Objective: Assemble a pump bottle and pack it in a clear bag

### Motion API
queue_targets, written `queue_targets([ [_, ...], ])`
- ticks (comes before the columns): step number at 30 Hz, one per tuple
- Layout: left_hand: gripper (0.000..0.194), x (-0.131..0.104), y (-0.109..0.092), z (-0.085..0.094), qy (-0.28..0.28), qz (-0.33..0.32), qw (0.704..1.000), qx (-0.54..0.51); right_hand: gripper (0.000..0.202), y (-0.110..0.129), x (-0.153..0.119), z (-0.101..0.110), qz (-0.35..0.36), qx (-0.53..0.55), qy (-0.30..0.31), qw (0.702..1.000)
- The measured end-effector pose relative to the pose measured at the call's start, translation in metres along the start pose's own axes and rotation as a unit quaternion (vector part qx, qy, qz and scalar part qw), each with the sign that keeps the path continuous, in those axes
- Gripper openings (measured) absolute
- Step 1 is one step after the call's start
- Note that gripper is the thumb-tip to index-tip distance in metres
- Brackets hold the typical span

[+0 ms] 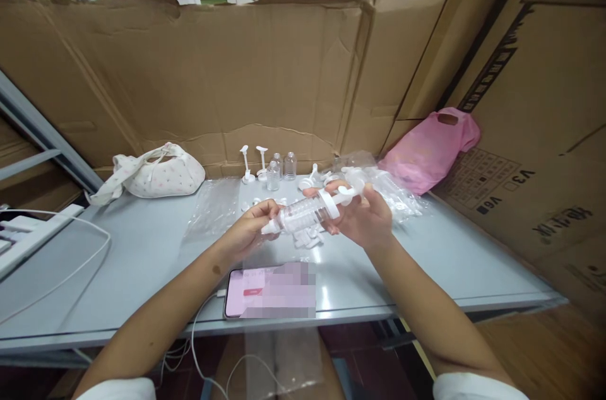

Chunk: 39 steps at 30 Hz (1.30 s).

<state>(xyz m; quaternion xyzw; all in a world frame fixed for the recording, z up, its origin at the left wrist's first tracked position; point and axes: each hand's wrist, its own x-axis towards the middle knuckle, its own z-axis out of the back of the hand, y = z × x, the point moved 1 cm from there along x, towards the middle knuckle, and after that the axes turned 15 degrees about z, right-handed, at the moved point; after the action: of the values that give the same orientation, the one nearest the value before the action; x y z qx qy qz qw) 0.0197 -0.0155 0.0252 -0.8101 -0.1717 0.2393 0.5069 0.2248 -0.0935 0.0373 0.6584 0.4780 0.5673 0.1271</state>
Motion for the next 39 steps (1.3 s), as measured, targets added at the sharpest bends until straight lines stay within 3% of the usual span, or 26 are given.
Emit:
queue_targets([
  [6, 0.03, -0.004, 0.0, 0.009, -0.003, 0.003, 0.998, 0.055, 0.047, 0.016, 0.0, 0.012, 0.029, -0.055, 0.004, 0.998],
  [13, 0.029, -0.004, 0.0, 0.009, -0.002, -0.026, 0.991, 0.135, 0.057, 0.017, -0.001, 0.013, -0.048, -0.112, 0.015, 0.992],
  [20, 0.023, -0.004, 0.007, 0.002, -0.011, -0.005, 0.986, 0.167, 0.059, 0.013, 0.003, 0.005, -0.115, -0.083, 0.051, 0.989],
  [28, 0.021, -0.002, 0.015, -0.014, -0.04, -0.049, 0.983, 0.173, 0.044, 0.007, 0.002, -0.001, -0.084, -0.045, 0.084, 0.992],
  [34, 0.025, 0.001, 0.016, -0.021, -0.023, -0.06, 0.987, 0.145, 0.051, 0.01, 0.01, -0.011, -0.09, -0.098, 0.105, 0.986],
  [39, 0.024, -0.006, 0.006, -0.025, -0.027, -0.079, 0.984, 0.16, 0.044, 0.018, 0.015, -0.025, -0.103, -0.17, 0.117, 0.973],
])
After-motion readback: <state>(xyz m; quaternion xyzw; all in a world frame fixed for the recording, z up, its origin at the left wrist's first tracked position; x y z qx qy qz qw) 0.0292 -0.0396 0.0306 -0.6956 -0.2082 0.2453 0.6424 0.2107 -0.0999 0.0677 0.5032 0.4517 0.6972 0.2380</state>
